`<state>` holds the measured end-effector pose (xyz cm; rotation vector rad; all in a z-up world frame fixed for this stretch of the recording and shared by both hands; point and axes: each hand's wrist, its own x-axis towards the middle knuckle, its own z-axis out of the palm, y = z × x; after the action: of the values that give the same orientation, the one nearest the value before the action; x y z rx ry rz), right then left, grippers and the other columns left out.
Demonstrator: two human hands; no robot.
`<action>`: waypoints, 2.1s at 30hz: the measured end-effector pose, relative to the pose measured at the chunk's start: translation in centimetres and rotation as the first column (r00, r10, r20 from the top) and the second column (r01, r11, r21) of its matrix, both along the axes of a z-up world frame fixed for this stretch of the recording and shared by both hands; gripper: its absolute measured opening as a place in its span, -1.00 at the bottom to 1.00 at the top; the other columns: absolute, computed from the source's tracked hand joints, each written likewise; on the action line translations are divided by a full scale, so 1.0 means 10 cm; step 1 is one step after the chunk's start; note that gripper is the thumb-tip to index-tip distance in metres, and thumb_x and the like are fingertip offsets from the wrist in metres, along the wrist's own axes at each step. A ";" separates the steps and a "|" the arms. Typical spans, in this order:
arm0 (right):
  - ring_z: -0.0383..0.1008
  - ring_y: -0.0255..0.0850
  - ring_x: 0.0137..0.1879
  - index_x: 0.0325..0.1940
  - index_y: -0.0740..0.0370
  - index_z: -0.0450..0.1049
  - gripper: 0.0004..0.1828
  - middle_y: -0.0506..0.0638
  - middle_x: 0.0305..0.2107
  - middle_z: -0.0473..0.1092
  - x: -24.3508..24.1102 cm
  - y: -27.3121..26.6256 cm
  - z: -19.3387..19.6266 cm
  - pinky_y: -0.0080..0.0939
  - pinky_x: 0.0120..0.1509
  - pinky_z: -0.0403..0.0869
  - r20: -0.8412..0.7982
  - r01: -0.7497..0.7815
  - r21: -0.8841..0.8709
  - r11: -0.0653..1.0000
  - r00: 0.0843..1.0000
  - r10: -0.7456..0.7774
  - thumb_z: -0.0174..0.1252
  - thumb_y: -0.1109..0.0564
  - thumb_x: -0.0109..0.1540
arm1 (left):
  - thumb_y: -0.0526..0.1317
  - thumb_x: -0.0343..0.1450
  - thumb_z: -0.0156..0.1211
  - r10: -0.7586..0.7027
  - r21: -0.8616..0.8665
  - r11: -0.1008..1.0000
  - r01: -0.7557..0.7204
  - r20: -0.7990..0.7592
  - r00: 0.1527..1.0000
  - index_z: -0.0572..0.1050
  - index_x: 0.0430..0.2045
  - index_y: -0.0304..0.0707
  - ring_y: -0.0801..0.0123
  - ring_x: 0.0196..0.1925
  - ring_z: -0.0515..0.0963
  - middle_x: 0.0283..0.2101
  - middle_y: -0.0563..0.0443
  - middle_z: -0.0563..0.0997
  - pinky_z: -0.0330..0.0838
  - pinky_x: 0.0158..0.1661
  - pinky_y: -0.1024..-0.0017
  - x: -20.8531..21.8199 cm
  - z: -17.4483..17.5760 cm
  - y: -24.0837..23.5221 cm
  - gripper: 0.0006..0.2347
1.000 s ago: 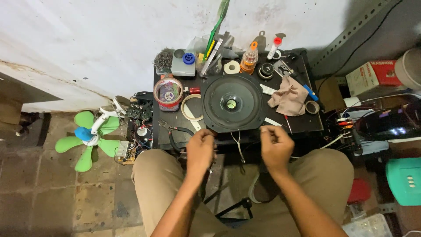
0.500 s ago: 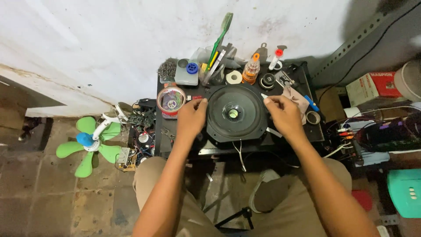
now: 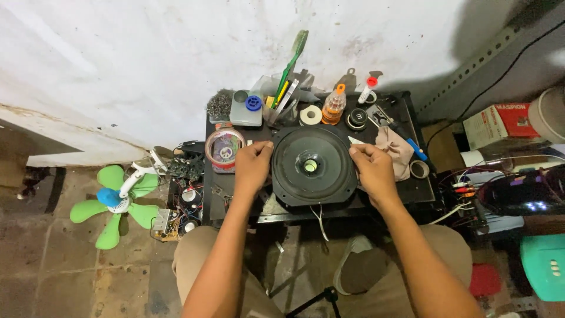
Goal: The person cleans the center of a speaker with a toothbrush, then applies a white substance to the center and edges. They then connect wires to the speaker terminals and secure them with tape.
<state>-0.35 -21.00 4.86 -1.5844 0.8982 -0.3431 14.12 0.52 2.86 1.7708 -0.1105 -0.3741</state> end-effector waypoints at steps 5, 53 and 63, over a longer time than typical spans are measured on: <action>0.41 -0.30 -0.40 0.07 0.36 0.56 -0.72 0.08 -0.45 0.51 0.02 -0.05 -0.10 -0.33 -0.40 0.39 -0.015 -0.011 -0.056 0.998 1.000 0.010 0.14 0.15 0.35 | -0.24 0.47 0.12 -0.024 0.080 0.997 0.021 0.029 0.999 0.65 -0.14 -0.46 0.00 -0.06 0.65 -0.17 -0.44 0.69 0.54 -0.15 0.10 -0.07 0.21 -0.02 -0.75; 0.36 -0.33 -0.51 -0.10 0.24 0.62 -0.79 0.00 -0.58 0.47 -0.05 -0.05 -0.18 -0.35 -0.47 0.36 0.004 -0.016 -0.039 0.999 1.000 0.017 0.14 0.08 0.37 | -0.21 0.48 0.11 -0.017 0.118 0.993 0.010 0.061 0.998 0.67 -0.15 -0.42 -0.07 0.00 0.66 -0.17 -0.37 0.70 0.49 -0.02 0.07 -0.13 0.17 -0.02 -0.74; 0.37 -0.21 -0.61 -0.19 0.30 0.57 -0.74 0.10 -0.69 0.37 -0.38 -0.02 -0.42 -0.31 -0.56 0.34 0.015 -0.057 0.102 0.993 0.998 0.056 0.07 0.07 0.38 | -0.23 0.49 0.11 -0.013 0.086 0.996 0.007 0.074 0.997 0.67 -0.13 -0.42 0.00 -0.07 0.67 -0.22 -0.36 0.70 0.53 -0.11 0.10 -0.09 0.09 0.01 -0.75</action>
<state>-4.12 -21.18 0.64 -1.5083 0.8468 -0.2625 13.18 0.63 3.77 1.8700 -0.1585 -0.3242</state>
